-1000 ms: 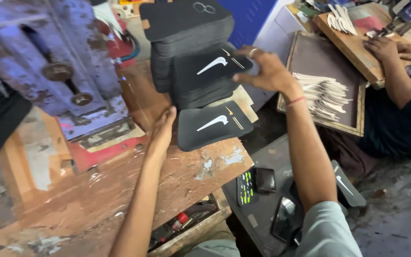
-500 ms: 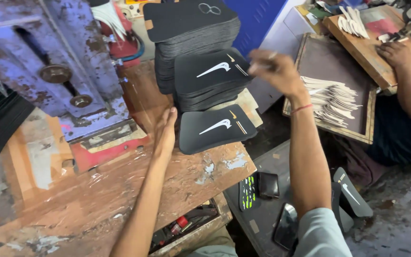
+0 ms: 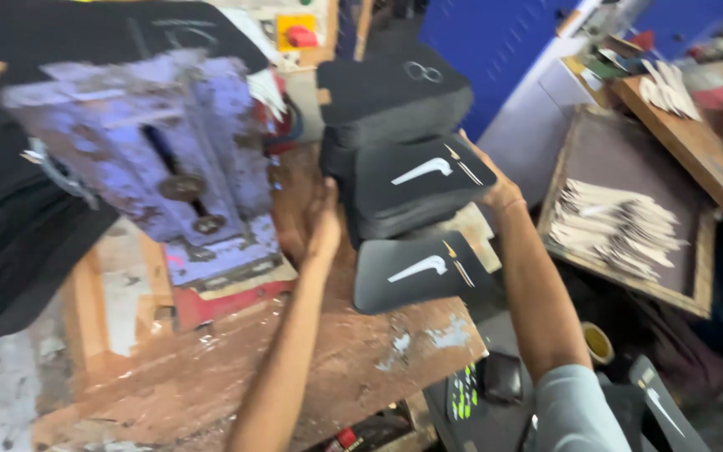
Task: Manually aligning fabric pieces and using a press to apply logos.
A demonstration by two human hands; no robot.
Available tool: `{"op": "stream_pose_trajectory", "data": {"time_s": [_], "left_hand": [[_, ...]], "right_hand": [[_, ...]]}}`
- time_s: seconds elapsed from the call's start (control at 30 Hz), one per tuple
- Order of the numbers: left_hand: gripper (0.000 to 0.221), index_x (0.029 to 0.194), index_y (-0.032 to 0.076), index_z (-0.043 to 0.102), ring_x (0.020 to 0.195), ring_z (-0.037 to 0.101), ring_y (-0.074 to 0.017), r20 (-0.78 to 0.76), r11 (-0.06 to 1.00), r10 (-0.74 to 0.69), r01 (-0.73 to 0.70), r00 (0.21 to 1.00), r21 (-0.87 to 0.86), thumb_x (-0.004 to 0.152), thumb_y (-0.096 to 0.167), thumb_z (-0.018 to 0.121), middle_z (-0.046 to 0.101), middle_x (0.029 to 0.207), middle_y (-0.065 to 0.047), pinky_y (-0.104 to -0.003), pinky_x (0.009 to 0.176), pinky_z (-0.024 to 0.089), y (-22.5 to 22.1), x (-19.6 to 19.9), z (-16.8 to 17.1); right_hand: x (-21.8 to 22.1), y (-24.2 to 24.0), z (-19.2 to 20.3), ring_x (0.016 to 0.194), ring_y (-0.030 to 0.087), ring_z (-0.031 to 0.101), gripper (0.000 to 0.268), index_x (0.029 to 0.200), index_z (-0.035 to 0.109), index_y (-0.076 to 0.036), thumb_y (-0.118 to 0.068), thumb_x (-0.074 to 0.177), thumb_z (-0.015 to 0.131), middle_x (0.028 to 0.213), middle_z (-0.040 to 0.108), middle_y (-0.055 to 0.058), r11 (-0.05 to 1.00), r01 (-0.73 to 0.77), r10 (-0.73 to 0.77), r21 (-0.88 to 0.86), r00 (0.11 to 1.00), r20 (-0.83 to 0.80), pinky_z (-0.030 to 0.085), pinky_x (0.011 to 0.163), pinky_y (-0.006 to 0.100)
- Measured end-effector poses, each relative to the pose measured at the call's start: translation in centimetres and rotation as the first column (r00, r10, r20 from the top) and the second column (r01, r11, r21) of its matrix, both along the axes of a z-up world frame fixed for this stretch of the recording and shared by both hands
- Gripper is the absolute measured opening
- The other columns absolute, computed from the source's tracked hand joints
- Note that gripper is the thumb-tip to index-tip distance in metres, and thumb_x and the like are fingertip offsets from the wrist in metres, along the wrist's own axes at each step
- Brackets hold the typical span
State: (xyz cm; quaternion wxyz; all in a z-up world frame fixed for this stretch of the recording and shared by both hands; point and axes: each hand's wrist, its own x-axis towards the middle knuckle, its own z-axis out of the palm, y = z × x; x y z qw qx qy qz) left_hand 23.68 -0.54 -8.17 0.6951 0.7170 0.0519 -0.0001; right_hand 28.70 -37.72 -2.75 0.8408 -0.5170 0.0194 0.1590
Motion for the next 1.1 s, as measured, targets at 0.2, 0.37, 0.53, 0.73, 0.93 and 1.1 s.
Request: {"op": "stream_pose_trajectory", "data": {"time_s": [0.2,0.37,0.53,0.73,0.93,1.1], "left_hand": [[0.066,0.144,0.004,0.056,0.128,0.055,-0.0449,0.32,0.949,0.186,-0.255,0.929,0.188,0.106,0.054,0.035,0.061,0.14,-0.025,-0.051,0.108,0.042,-0.4,-2.4,5.5],[0.068,0.148,0.004,0.05,0.142,0.045,-0.0364,0.178,0.951,0.274,-0.239,0.945,-0.198,0.105,0.056,0.047,0.05,0.153,-0.021,-0.045,0.117,0.032,-2.7,5.4,-2.2],[0.068,0.143,0.006,0.056,0.109,0.066,-0.0423,-0.077,0.981,-0.177,0.183,0.981,0.07,0.095,0.054,0.055,0.073,0.121,-0.025,-0.048,0.103,0.047,-3.3,6.7,-9.2],[0.095,0.164,0.023,0.022,0.158,0.015,-0.0303,-0.121,0.998,-0.013,0.006,0.993,-0.061,0.091,0.083,0.024,0.021,0.17,-0.011,-0.046,0.124,0.012,2.0,2.8,6.5],[0.093,0.161,0.019,0.034,0.154,0.025,-0.0314,0.085,0.967,0.237,-0.244,0.968,0.073,0.091,0.079,0.028,0.031,0.17,-0.007,-0.044,0.122,0.018,1.6,1.5,18.0],[0.094,0.146,0.003,0.054,0.135,0.058,-0.0291,0.245,0.95,0.268,-0.212,0.932,-0.231,0.081,0.071,0.064,0.062,0.147,-0.018,-0.037,0.111,0.042,-0.5,3.0,21.4]], "right_hand": [[5.6,-0.5,-3.3,0.106,0.018,0.058,0.049,0.138,0.065,-0.008,-0.05,0.113,0.059,0.123,0.064,0.004,0.981,-0.148,0.15,-0.127,0.989,0.006,0.047,0.096,0.038],[7.3,-6.5,-5.2,0.093,0.016,0.06,0.045,0.129,0.069,-0.011,-0.052,0.113,0.059,0.11,0.067,0.002,0.939,-0.123,0.12,-0.322,0.992,-0.03,0.049,0.083,0.035],[2.9,-2.8,-1.4,0.083,0.014,0.062,0.043,0.122,0.072,-0.013,-0.052,0.113,0.059,0.1,0.069,-0.001,0.839,0.212,-0.269,-0.501,0.962,-0.043,0.051,0.072,0.032],[0.3,2.9,5.4,0.079,0.014,0.067,0.049,0.109,0.072,-0.008,-0.055,0.102,0.063,0.096,0.073,0.003,0.886,0.142,-0.237,-0.442,0.957,-0.166,0.056,0.076,0.03],[2.3,3.7,5.9,0.086,0.015,0.07,0.047,0.118,0.069,-0.002,-0.044,0.104,0.054,0.106,0.074,0.008,0.947,0.076,-0.14,-0.311,0.972,-0.19,0.059,0.081,0.03],[2.3,5.7,7.3,0.087,0.013,0.07,0.049,0.123,0.069,-0.004,-0.043,0.101,0.05,0.108,0.075,0.005,0.892,-0.019,-0.045,-0.453,0.99,-0.131,0.056,0.082,0.027]]}}
